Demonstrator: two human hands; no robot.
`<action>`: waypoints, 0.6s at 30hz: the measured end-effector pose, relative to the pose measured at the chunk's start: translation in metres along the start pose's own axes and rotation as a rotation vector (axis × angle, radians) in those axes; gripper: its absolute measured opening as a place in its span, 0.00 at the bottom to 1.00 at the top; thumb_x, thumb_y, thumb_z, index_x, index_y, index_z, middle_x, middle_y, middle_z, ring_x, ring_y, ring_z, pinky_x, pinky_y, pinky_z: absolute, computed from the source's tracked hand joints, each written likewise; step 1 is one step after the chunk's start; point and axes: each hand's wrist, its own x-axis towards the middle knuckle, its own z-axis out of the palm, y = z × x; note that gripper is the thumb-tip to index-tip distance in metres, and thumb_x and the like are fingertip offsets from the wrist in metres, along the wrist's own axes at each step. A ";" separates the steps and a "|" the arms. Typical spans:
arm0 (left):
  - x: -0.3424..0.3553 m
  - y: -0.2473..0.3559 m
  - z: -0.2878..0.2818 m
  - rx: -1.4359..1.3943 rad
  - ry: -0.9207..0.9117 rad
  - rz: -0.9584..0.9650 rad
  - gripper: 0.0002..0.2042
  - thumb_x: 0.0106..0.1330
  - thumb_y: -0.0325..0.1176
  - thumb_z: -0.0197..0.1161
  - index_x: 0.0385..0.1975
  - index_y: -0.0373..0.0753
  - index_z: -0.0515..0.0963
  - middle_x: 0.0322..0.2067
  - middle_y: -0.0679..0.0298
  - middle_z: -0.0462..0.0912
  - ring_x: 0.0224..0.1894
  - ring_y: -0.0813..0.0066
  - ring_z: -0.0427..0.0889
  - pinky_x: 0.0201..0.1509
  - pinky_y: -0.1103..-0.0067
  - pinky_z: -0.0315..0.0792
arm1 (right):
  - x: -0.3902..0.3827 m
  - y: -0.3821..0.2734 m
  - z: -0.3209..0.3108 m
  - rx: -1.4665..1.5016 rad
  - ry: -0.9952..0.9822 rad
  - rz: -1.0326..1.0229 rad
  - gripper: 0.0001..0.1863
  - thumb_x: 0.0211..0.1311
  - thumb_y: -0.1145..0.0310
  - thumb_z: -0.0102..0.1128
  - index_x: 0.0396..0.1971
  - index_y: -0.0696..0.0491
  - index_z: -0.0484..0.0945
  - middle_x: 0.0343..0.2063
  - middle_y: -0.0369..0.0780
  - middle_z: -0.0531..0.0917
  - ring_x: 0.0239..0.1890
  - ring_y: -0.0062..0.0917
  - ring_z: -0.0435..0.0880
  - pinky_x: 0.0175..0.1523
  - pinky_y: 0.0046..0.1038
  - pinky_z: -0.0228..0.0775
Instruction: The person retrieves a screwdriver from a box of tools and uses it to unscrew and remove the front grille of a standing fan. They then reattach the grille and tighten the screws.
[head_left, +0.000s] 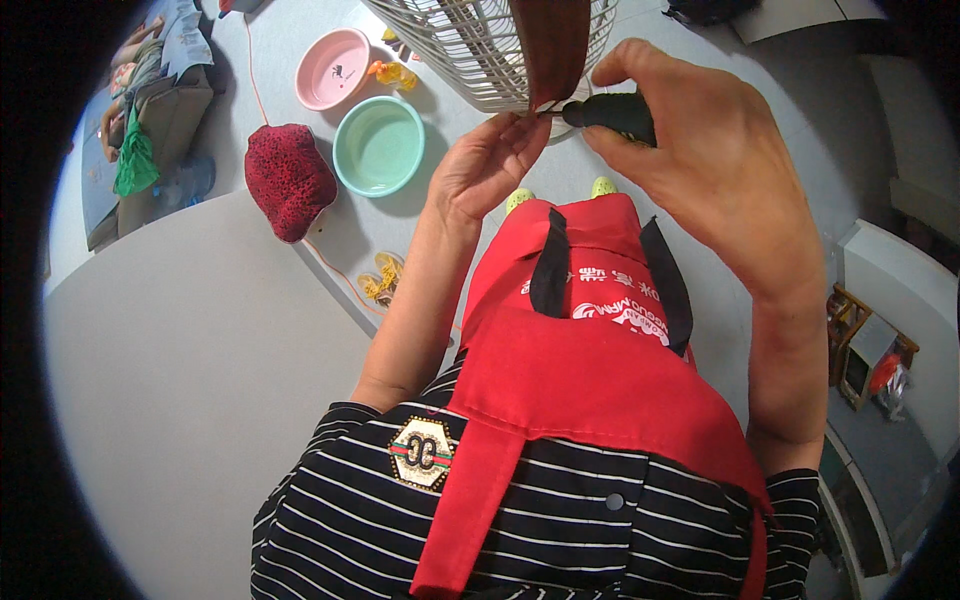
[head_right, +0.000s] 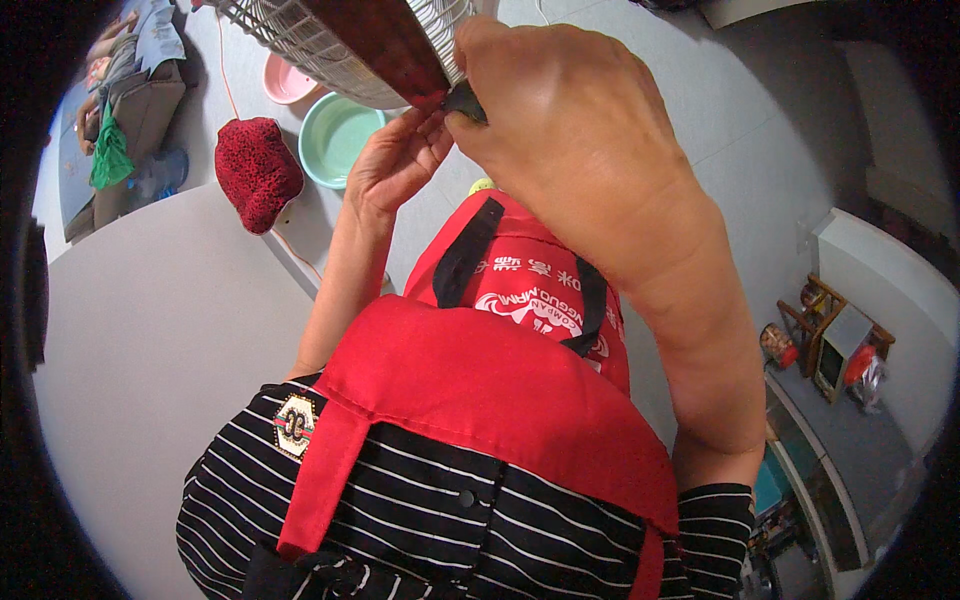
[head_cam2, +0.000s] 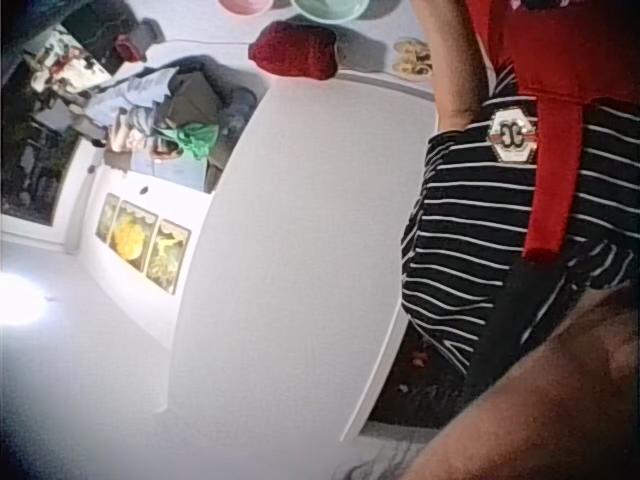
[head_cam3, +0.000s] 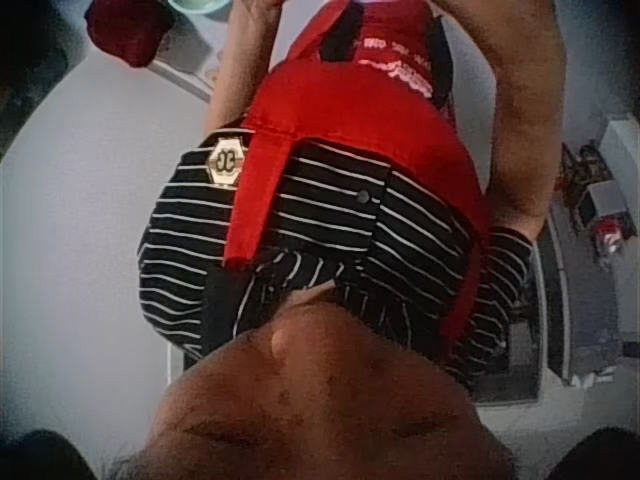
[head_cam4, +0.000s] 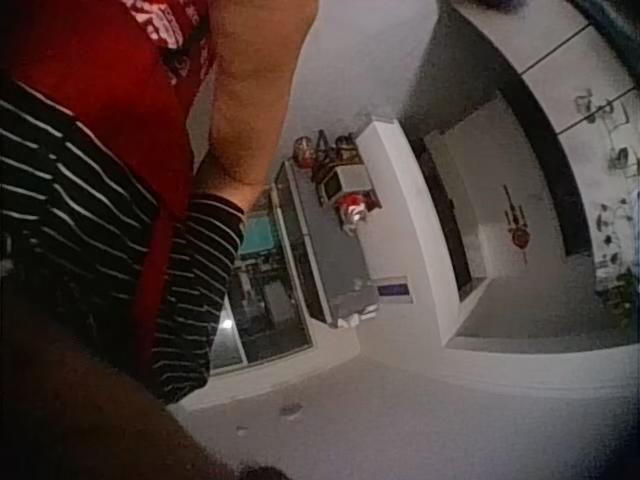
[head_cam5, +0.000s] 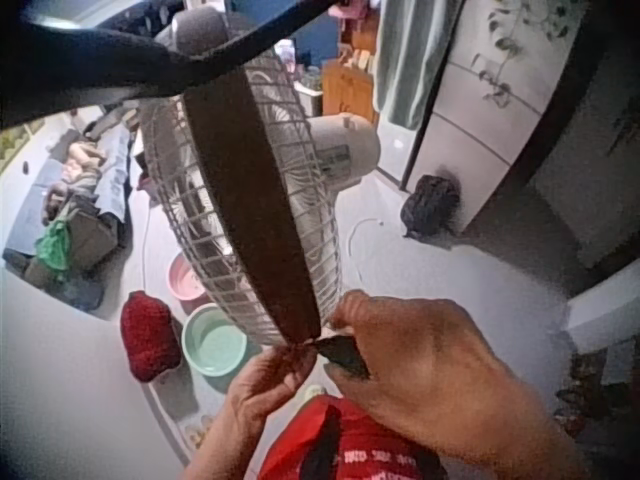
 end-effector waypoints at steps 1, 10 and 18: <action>0.000 0.000 0.000 -0.015 -0.011 -0.011 0.10 0.63 0.22 0.48 0.42 0.23 0.65 0.44 0.47 0.69 0.49 0.59 0.71 0.56 0.71 0.70 | 0.000 -0.002 -0.002 -0.035 -0.015 0.040 0.12 0.46 0.68 0.60 0.30 0.57 0.73 0.24 0.44 0.78 0.26 0.36 0.78 0.32 0.30 0.67; 0.005 -0.001 -0.001 0.017 0.061 0.016 0.11 0.63 0.22 0.47 0.44 0.23 0.65 0.45 0.47 0.69 0.50 0.58 0.70 0.57 0.69 0.68 | -0.004 0.024 0.005 0.094 0.064 -0.170 0.11 0.45 0.73 0.58 0.31 0.57 0.72 0.25 0.45 0.76 0.27 0.38 0.75 0.33 0.31 0.66; 0.004 0.005 -0.001 -0.020 0.086 0.004 0.12 0.63 0.22 0.47 0.45 0.23 0.65 0.47 0.47 0.69 0.51 0.58 0.70 0.56 0.70 0.68 | -0.005 0.003 -0.001 0.032 -0.049 -0.117 0.13 0.43 0.78 0.58 0.33 0.55 0.71 0.28 0.43 0.75 0.30 0.37 0.75 0.34 0.31 0.65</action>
